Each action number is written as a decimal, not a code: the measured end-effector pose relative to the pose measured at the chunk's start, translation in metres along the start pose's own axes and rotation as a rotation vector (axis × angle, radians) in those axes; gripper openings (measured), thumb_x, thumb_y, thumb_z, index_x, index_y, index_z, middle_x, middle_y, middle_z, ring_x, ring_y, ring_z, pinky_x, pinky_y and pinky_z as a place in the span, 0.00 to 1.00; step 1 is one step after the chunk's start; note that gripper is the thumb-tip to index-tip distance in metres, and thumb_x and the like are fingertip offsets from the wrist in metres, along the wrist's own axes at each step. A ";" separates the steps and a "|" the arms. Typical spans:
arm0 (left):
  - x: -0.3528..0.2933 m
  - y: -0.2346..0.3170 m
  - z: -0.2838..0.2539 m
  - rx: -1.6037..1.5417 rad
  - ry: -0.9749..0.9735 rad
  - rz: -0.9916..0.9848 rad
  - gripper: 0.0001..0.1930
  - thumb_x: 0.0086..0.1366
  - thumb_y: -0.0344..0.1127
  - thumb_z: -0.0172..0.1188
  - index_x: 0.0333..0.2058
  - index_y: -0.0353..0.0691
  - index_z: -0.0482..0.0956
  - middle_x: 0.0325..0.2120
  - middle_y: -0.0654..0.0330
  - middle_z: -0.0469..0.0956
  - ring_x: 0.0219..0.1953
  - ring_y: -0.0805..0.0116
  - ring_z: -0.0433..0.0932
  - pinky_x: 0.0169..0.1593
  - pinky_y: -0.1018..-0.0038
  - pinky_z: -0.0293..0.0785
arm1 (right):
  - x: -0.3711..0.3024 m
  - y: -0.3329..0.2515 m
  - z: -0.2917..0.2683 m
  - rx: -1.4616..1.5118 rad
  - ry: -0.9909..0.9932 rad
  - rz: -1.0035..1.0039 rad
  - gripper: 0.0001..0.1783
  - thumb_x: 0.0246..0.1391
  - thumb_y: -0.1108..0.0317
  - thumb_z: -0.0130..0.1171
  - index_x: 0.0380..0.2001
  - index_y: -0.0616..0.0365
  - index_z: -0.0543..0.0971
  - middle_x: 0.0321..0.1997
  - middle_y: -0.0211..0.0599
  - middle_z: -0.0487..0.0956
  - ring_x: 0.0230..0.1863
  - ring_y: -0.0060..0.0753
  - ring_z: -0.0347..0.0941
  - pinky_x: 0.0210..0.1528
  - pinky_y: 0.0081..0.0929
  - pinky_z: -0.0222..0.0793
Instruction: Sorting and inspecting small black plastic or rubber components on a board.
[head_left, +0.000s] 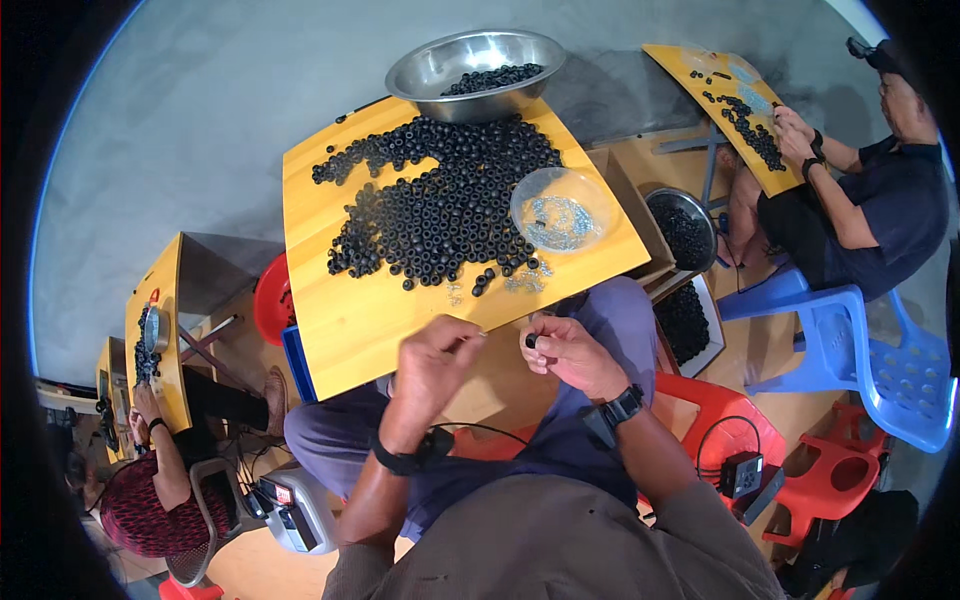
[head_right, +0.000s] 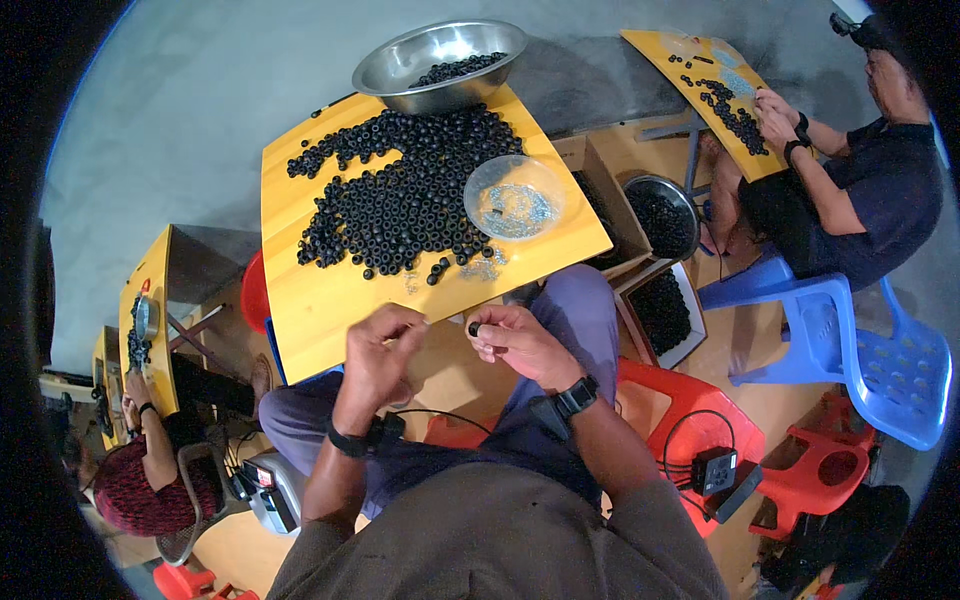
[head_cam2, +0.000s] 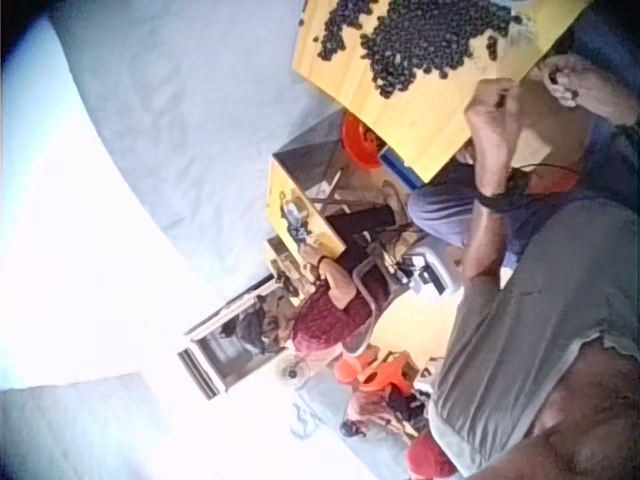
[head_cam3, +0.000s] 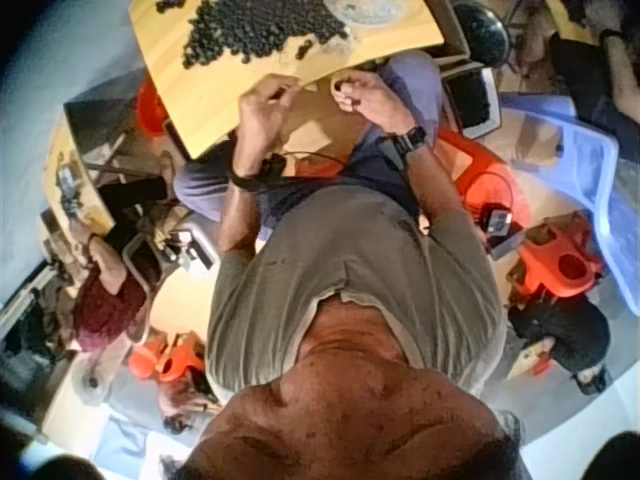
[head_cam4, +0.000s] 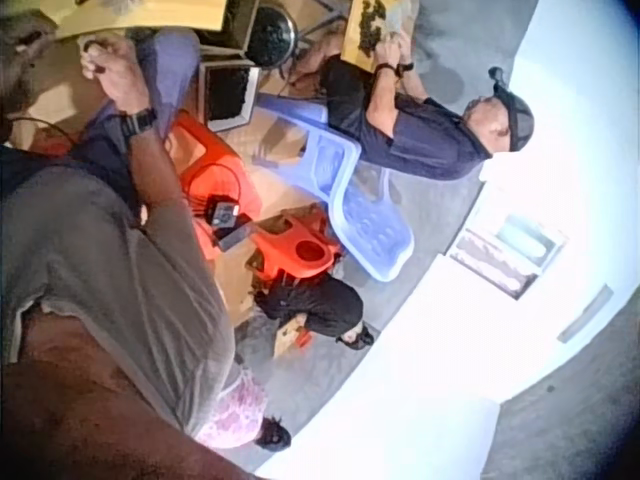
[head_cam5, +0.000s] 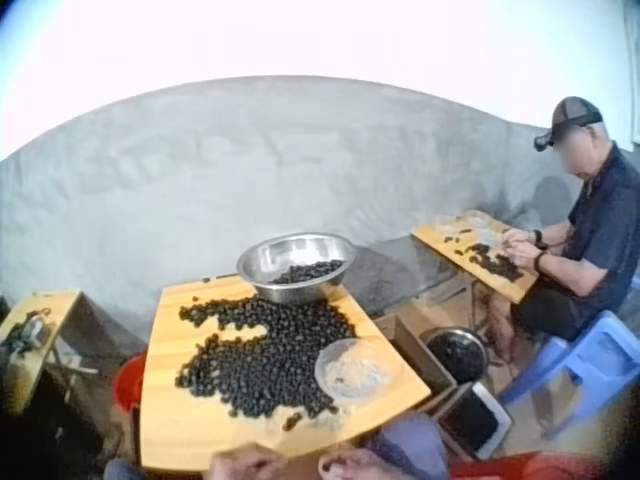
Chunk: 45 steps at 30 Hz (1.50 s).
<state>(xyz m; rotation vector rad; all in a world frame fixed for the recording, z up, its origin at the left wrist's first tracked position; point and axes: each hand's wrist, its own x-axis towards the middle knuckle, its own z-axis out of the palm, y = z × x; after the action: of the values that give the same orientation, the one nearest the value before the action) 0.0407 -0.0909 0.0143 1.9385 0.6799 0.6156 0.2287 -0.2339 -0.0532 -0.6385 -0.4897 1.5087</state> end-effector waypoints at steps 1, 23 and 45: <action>-0.003 0.007 0.009 -0.019 -0.035 0.062 0.04 0.60 0.22 0.67 0.35 0.32 0.84 0.30 0.55 0.83 0.31 0.66 0.82 0.37 0.74 0.77 | -0.001 0.001 -0.001 -0.002 0.003 -0.002 0.12 0.62 0.63 0.65 0.42 0.59 0.78 0.31 0.24 0.73 0.32 0.18 0.67 0.34 0.20 0.63; -0.001 0.008 0.042 -0.570 -0.285 -0.261 0.02 0.63 0.21 0.68 0.35 0.32 0.84 0.27 0.61 0.84 0.27 0.79 0.80 0.32 0.79 0.77 | -0.010 0.007 0.001 0.071 -0.012 0.044 0.13 0.63 0.63 0.63 0.44 0.61 0.80 0.33 0.23 0.77 0.32 0.17 0.69 0.34 0.20 0.64; -0.013 -0.008 0.044 -0.579 -0.293 -0.150 0.12 0.64 0.26 0.69 0.46 0.35 0.86 0.32 0.63 0.86 0.33 0.81 0.80 0.35 0.83 0.76 | -0.006 0.017 -0.002 0.207 -0.049 0.148 0.20 0.63 0.62 0.62 0.51 0.67 0.78 0.36 0.26 0.76 0.31 0.18 0.67 0.33 0.18 0.64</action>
<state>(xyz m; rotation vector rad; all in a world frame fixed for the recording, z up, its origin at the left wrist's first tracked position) 0.0591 -0.1236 -0.0124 1.3845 0.3976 0.3694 0.2169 -0.2405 -0.0654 -0.4854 -0.3231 1.6925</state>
